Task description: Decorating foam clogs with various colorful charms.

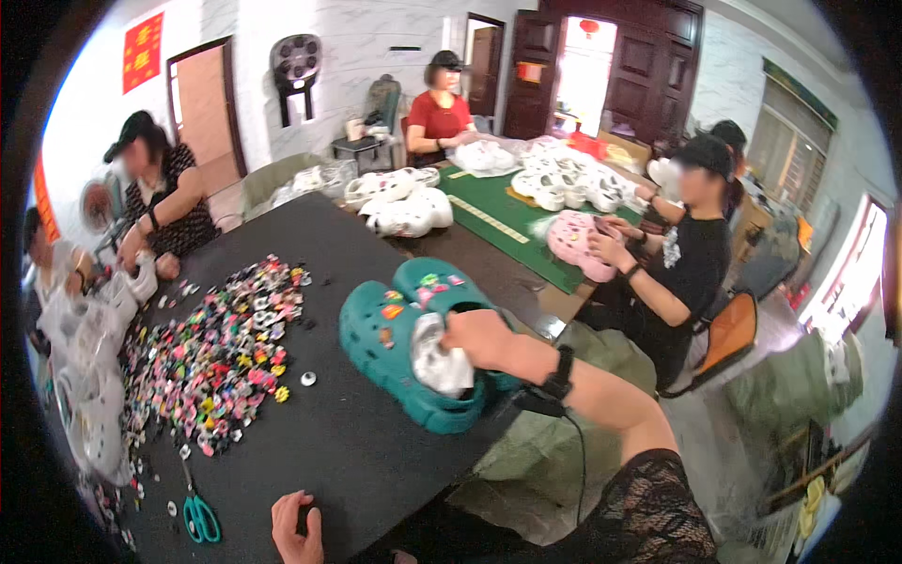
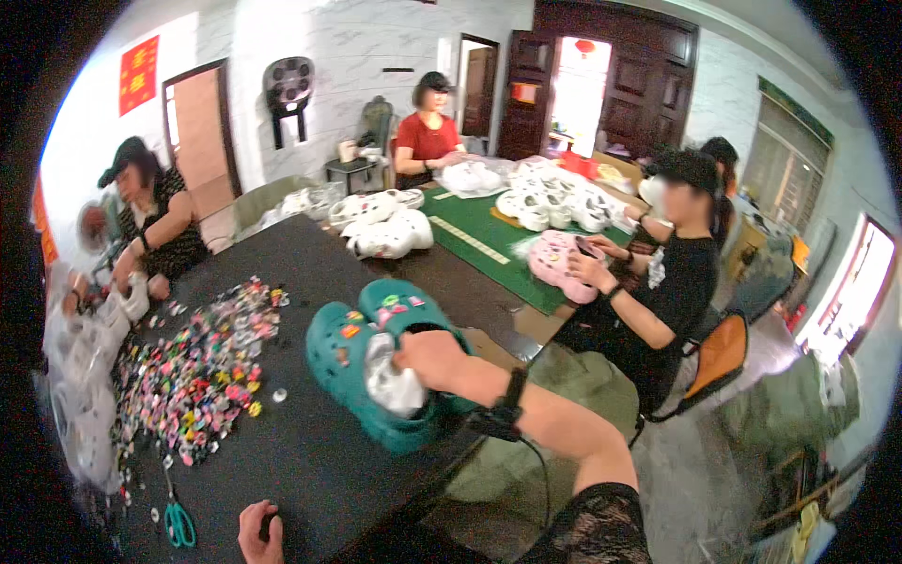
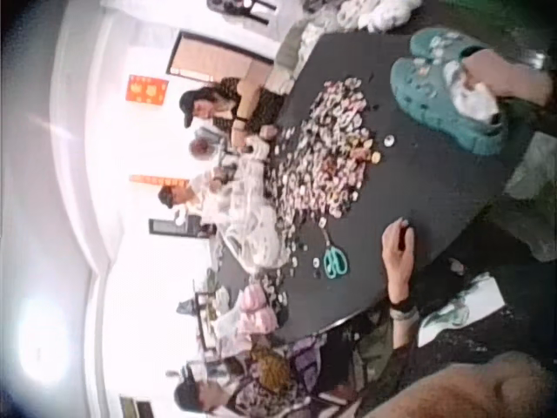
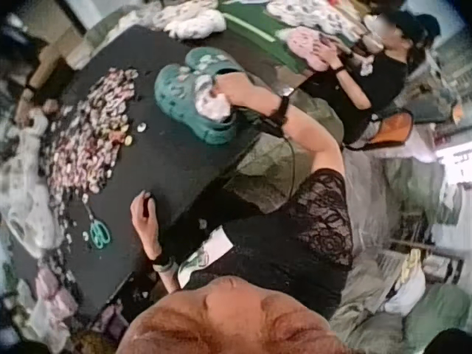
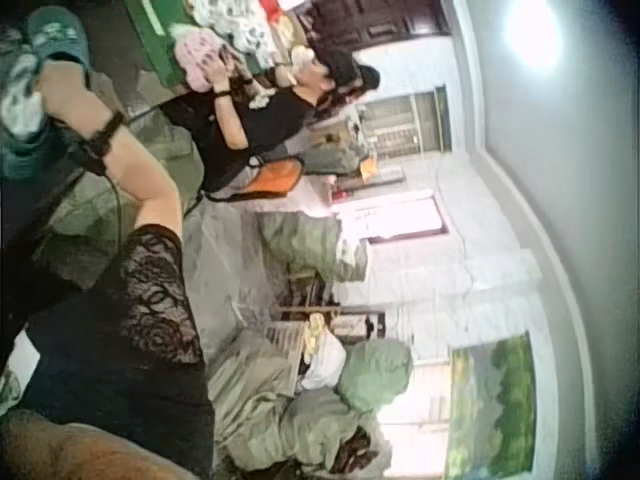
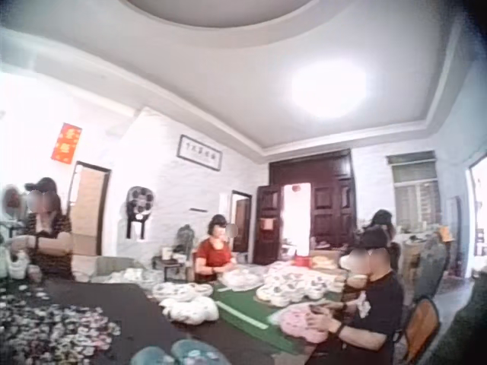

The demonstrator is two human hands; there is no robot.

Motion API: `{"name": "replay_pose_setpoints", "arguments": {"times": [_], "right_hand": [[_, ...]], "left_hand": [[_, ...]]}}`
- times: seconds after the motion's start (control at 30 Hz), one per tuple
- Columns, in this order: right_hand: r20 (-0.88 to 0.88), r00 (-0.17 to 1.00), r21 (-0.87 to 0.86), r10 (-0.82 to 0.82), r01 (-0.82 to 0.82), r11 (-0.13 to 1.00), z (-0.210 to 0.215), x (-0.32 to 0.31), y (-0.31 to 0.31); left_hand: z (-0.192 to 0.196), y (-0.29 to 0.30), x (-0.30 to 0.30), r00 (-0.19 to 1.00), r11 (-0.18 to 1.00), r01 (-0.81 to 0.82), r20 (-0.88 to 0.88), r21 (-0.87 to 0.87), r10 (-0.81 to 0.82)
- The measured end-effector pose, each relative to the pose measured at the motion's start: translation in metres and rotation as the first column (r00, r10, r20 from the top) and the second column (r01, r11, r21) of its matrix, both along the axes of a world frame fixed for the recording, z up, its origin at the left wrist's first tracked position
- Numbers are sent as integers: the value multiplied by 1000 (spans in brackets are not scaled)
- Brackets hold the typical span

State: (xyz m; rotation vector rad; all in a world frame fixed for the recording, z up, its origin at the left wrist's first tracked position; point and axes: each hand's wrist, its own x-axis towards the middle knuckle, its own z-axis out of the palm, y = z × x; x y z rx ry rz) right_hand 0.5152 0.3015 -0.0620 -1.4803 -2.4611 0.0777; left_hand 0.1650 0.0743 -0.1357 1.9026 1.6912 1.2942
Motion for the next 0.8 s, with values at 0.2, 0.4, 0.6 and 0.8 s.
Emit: {"name": "replay_pose_setpoints", "arguments": {"times": [0.2, 0.4, 0.6, 0.8], "right_hand": [[91, 995, 264, 30, -53, 963, -4, 14, 15], [-106, 994, 152, 26, -10, 988, -11, 26, 18], [-102, 994, -26, 30, -33, 999, -15, 10, 15], [185, 934, 10, 304, -311, 950, -8, -41, -14]], "left_hand": [[0, -6, -11, 995, 998, -49, -90, 48, 53], [0, 3, -8, 999, 998, -54, 7, 18, 54], [-14, 9, -8, 997, 996, -14, 71, 90, 8], [-4, 5, -7, 996, 995, -87, -38, -49, 85]]}}
